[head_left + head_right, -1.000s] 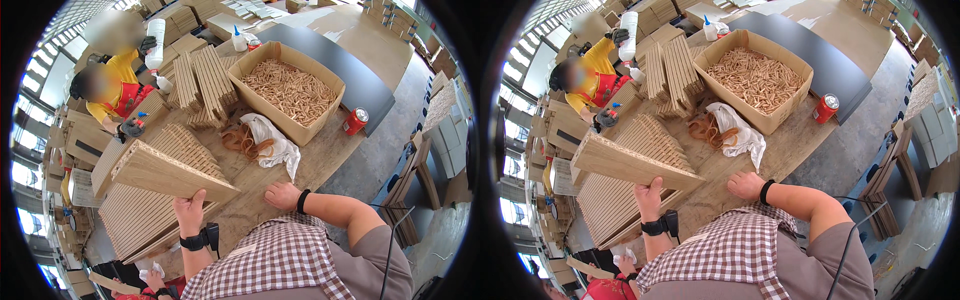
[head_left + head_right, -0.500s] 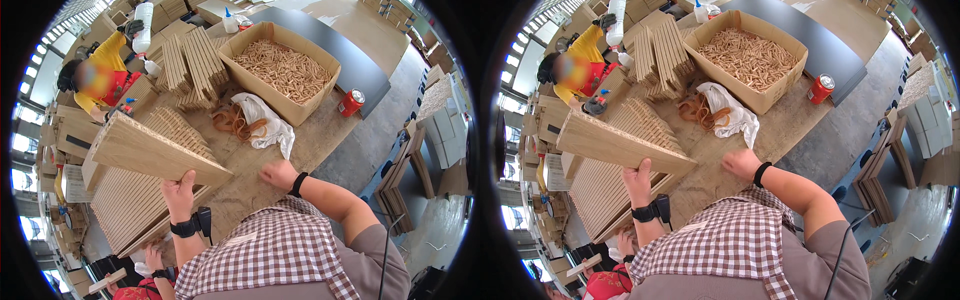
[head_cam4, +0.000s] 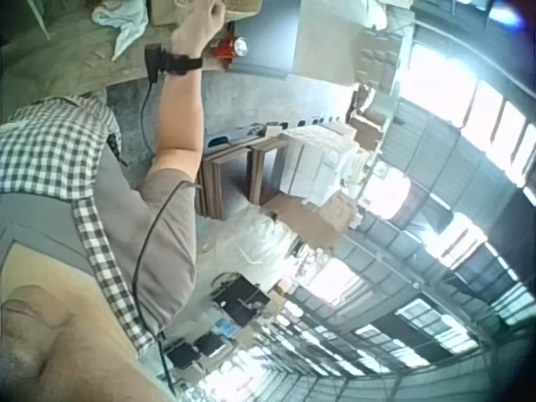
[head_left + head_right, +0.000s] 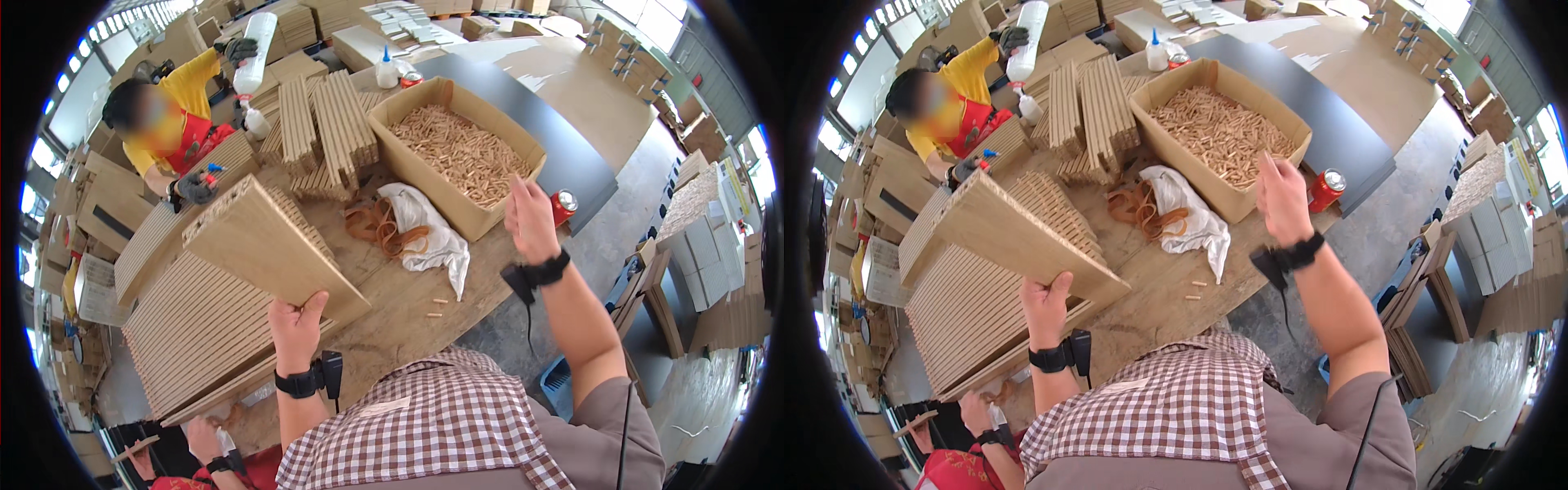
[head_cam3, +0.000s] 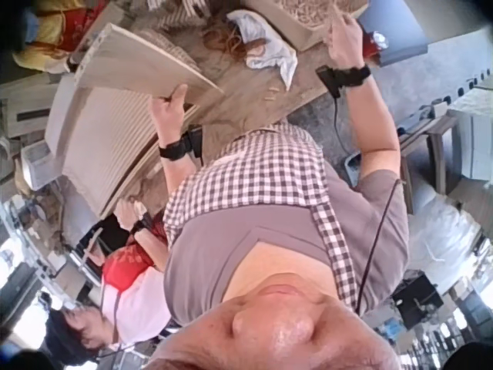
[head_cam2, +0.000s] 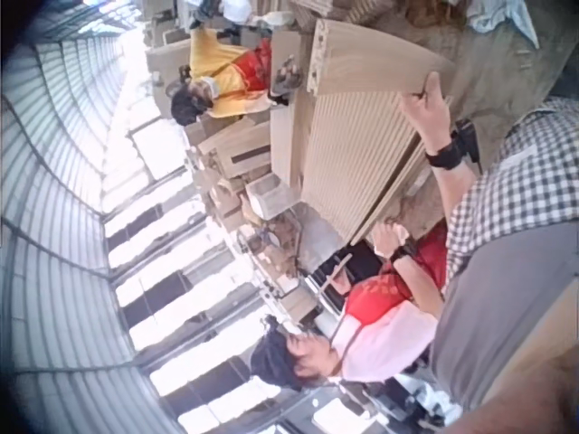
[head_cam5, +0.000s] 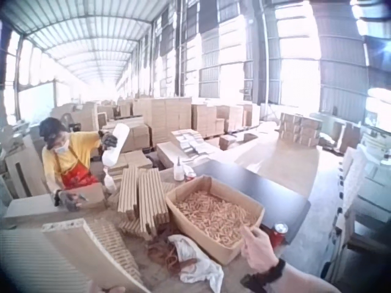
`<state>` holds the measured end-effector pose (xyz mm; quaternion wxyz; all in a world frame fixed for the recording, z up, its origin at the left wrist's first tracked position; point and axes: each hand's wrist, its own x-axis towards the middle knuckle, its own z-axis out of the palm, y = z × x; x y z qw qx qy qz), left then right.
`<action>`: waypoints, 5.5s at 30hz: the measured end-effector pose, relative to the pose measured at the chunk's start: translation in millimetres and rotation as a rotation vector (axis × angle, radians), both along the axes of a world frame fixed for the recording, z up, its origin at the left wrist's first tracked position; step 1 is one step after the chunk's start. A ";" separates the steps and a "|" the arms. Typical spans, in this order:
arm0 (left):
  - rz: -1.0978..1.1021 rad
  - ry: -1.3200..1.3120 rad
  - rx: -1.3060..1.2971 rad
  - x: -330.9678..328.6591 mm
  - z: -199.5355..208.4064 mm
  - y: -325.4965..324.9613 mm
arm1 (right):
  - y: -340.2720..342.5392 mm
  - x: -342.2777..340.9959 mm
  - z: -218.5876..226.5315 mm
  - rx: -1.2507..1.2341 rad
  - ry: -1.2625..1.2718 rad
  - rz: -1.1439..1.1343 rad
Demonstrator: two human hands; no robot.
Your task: Assembling wooden boards and panels at a industrial workbench.
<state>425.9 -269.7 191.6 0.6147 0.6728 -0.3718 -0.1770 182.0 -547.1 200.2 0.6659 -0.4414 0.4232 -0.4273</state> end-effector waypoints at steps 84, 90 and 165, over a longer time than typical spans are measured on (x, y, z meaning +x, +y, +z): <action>0.045 -0.026 0.090 -13.9 2.0 8.3 | -53.5 28.5 1.5 -1.242 1.051 0.022; 0.046 -0.015 0.069 -16.0 8.0 7.4 | -20.8 20.3 -22.5 -1.210 0.907 0.030; 0.150 0.209 0.065 -30.4 7.5 8.5 | -337.3 -359.4 -139.0 0.053 0.123 -0.213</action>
